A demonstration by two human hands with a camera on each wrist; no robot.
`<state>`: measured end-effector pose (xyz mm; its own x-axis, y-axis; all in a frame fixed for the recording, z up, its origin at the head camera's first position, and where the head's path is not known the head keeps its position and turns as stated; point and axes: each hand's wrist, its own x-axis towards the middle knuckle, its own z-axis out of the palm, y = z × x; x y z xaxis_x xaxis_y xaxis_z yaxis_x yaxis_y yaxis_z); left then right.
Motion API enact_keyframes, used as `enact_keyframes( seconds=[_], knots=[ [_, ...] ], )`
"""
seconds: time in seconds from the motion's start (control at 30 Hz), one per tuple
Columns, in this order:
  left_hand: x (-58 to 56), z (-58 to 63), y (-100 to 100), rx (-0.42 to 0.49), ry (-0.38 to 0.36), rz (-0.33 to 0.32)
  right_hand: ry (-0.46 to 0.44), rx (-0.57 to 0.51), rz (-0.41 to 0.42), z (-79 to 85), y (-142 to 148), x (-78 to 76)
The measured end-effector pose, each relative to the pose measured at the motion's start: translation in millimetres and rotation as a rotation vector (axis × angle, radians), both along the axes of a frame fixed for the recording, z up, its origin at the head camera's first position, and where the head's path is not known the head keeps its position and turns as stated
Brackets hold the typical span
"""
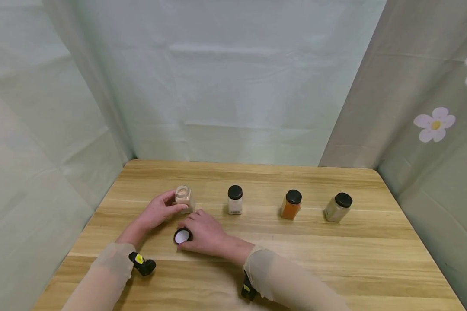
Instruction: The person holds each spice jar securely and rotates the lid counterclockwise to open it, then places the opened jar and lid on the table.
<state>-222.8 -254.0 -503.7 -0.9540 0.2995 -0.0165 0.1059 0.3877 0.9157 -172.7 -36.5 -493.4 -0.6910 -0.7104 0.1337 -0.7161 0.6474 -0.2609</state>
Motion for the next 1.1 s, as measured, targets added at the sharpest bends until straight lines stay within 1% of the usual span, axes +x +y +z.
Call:
enact_keyframes(
  seconds=[0.1,0.23,0.37,0.47,0.67,0.77,0.87,1.1],
  knots=[
    [0.2,0.1,0.3,0.005,0.007,-0.004,-0.011,-0.017,0.004,10.0,7.5,0.8],
    [0.0,-0.9,-0.5,0.023,0.012,-0.007,-0.028,-0.069,0.005,29.1,17.6,2.9],
    [-0.9,-2.4,-0.9,0.039,0.010,-0.023,-0.043,-0.142,0.010,47.8,27.3,8.0],
    [-1.6,-2.3,-0.8,0.024,0.017,-0.034,-0.041,-0.218,0.008,57.5,36.4,11.9],
    [-1.9,0.3,-0.6,-0.001,0.002,-0.017,0.039,-0.393,0.000,68.4,62.8,15.6],
    [-1.5,0.8,0.1,0.006,0.003,-0.016,0.053,-0.472,-0.019,73.0,78.2,16.6],
    [-0.9,1.2,1.5,0.026,0.007,-0.014,0.042,-0.532,-0.049,75.3,93.1,16.7],
    [0.7,1.5,3.6,0.048,0.041,-0.020,0.002,-0.602,-0.145,76.4,121.2,16.9]
  ],
)
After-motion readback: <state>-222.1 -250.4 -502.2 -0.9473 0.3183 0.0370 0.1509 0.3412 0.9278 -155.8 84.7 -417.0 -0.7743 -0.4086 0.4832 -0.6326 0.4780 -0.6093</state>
